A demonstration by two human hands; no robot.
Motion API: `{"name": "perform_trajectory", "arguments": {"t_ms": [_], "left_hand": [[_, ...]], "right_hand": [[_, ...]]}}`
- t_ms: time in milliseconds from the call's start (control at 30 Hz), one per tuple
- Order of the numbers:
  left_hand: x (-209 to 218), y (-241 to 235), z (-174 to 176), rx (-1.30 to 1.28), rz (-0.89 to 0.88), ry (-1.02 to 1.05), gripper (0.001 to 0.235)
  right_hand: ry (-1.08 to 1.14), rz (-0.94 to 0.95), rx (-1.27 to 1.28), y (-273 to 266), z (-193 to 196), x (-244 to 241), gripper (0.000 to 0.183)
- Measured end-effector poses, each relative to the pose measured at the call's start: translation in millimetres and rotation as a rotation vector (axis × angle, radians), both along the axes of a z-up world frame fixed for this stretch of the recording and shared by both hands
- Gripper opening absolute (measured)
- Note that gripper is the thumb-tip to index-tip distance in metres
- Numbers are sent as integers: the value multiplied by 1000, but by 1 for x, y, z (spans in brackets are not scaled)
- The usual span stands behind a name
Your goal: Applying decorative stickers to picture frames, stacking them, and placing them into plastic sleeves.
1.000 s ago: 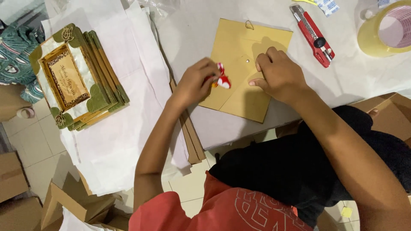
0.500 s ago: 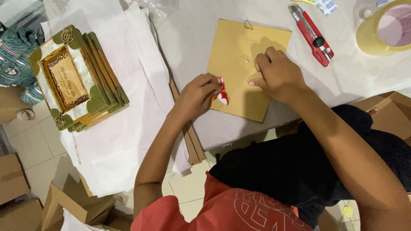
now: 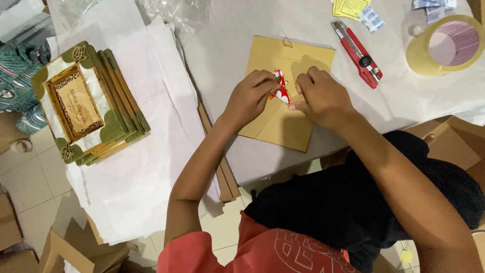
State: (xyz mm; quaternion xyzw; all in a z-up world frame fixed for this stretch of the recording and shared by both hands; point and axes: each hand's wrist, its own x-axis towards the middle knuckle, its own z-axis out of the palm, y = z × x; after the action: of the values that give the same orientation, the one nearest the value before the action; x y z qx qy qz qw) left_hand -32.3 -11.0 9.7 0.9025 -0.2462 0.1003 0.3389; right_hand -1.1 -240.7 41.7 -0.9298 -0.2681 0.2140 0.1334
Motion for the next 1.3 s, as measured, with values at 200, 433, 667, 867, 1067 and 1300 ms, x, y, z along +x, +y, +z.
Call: {"name": "perform_trajectory", "arguments": {"t_ms": [200,433,667,867,1067,1300], "left_hand": [[-6,6,12,-24,-58,54,7],[-19,19,23,-18,-122,184,7],[-39,25,19,31,-29,225,5],[-28,33,-2,-126,38,279,51],[-2,59,16,-489,-76,522,65],[15,52,-29,-305,361,60,36]], "right_hand": [[-48,17,-6,0,-4,-2,33],[-9,26,4,0,1,0,37],[-187,14,-50,6,-15,-11,28],[-885,60,311,37,-43,-52,34],[-763,148,490,51,-37,-81,66],[-776,162,467,52,-50,-79,57]]}}
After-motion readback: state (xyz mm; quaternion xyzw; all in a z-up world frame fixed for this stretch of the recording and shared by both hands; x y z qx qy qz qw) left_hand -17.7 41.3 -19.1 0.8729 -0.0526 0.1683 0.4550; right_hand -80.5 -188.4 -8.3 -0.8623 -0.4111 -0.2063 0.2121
